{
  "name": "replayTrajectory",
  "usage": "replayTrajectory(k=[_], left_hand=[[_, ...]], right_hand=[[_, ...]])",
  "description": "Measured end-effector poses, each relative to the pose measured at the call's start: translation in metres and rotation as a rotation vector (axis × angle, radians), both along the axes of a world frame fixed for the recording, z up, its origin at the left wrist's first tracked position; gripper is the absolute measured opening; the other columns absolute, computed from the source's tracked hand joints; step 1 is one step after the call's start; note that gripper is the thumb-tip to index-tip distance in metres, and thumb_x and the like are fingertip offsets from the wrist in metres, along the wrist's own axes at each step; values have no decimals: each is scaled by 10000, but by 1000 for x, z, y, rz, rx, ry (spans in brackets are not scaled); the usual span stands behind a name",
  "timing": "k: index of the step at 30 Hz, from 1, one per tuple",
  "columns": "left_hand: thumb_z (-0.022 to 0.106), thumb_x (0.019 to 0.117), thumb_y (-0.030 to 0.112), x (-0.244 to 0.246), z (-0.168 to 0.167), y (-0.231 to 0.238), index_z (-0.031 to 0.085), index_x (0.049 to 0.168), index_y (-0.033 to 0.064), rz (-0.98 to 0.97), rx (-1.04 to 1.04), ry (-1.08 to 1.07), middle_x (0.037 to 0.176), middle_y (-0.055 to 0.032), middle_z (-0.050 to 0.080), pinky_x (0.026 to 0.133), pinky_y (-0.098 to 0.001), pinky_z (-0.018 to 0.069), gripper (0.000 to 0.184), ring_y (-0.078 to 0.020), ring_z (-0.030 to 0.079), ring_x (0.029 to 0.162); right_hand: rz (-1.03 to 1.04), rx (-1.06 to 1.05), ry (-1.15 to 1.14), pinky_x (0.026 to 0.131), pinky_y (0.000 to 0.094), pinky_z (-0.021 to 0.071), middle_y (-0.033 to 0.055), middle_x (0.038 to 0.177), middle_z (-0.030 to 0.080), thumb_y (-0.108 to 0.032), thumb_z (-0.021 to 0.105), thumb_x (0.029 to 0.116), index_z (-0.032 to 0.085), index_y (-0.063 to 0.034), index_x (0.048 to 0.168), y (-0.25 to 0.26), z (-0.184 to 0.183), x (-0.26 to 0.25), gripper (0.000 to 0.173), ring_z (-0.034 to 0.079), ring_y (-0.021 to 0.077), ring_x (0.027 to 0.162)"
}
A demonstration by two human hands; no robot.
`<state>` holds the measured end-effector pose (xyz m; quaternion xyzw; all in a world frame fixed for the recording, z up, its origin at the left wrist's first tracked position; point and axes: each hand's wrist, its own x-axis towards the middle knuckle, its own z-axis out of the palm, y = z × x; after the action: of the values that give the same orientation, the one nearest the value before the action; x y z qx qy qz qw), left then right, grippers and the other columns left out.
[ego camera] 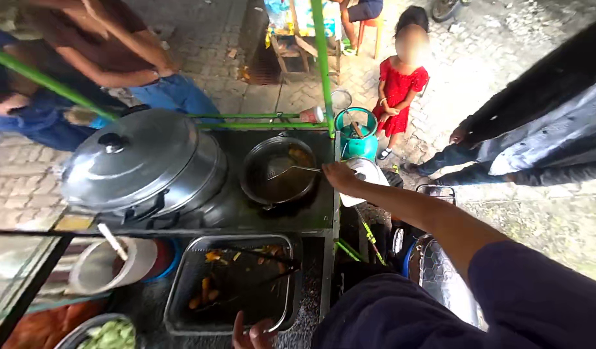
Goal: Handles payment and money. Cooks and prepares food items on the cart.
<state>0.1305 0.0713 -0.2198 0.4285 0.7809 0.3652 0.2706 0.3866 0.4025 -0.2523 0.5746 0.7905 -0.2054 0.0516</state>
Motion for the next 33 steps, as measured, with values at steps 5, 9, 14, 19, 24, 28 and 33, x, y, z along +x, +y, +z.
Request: replayTrajectory(k=[5, 9, 14, 19, 24, 28, 33], left_hand=[[223, 1098, 443, 0, -4, -8, 326, 1527, -79, 62, -16, 123, 993, -215, 682, 666, -382, 563, 683, -189, 658, 718], [186, 1094, 452, -2, -1, -18, 366, 1517, -72, 117, -79, 188, 1002, -235, 699, 671, -457, 571, 697, -268, 693, 740], [176, 1095, 452, -2, -2, -28, 403, 1508, -41, 213, -94, 178, 998, -225, 701, 671, -460, 561, 683, -266, 691, 748], [181, 1091, 464, 2, 1, -31, 427, 1498, -24, 275, -116, 159, 1019, -226, 699, 689, -481, 560, 682, -284, 694, 764], [181, 1095, 471, 5, 2, -35, 439, 1487, -35, 311, -119, 159, 1029, -235, 693, 701, -466, 554, 690, -278, 684, 774], [185, 1098, 470, 5, 4, -37, 458, 1473, -44, 319, -119, 182, 1017, -244, 692, 708, -499, 558, 692, -306, 690, 782], [169, 1103, 448, 5, 5, -39, 479, 1445, -64, 318, -117, 192, 980, -241, 691, 698, -481, 554, 689, -297, 680, 759]], right_hand=[[105, 19, -69, 1080, 611, 433, 255, 1458, 547, -23, 527, 1018, 443, -18, 1535, -12, 17, 24, 524, 532, 465, 1328], [136, 79, -108, 967, 637, 478, 286, 1427, 540, -85, 476, 1078, 445, 7, 1522, -6, 63, 34, 455, 573, 507, 1233], [46, -36, 44, 960, 669, 482, 274, 1253, 662, -284, 468, 1106, 600, -13, 1392, 9, 94, 37, 415, 641, 471, 1165], [85, -245, 95, 916, 651, 495, 260, 1009, 707, -307, 492, 1098, 707, 22, 1140, 32, 40, 35, 395, 682, 437, 996], [34, -242, 4, 929, 662, 481, 288, 1095, 692, -304, 463, 1104, 691, 32, 1148, 44, 21, 22, 408, 655, 466, 1099], [39, -32, -51, 969, 647, 485, 263, 1278, 658, -273, 449, 1109, 611, -12, 1373, 39, 41, 15, 404, 634, 453, 1196], [106, 269, -67, 1033, 632, 437, 250, 1410, 580, -147, 460, 1098, 487, -41, 1514, 46, 37, 22, 431, 535, 483, 1312]])
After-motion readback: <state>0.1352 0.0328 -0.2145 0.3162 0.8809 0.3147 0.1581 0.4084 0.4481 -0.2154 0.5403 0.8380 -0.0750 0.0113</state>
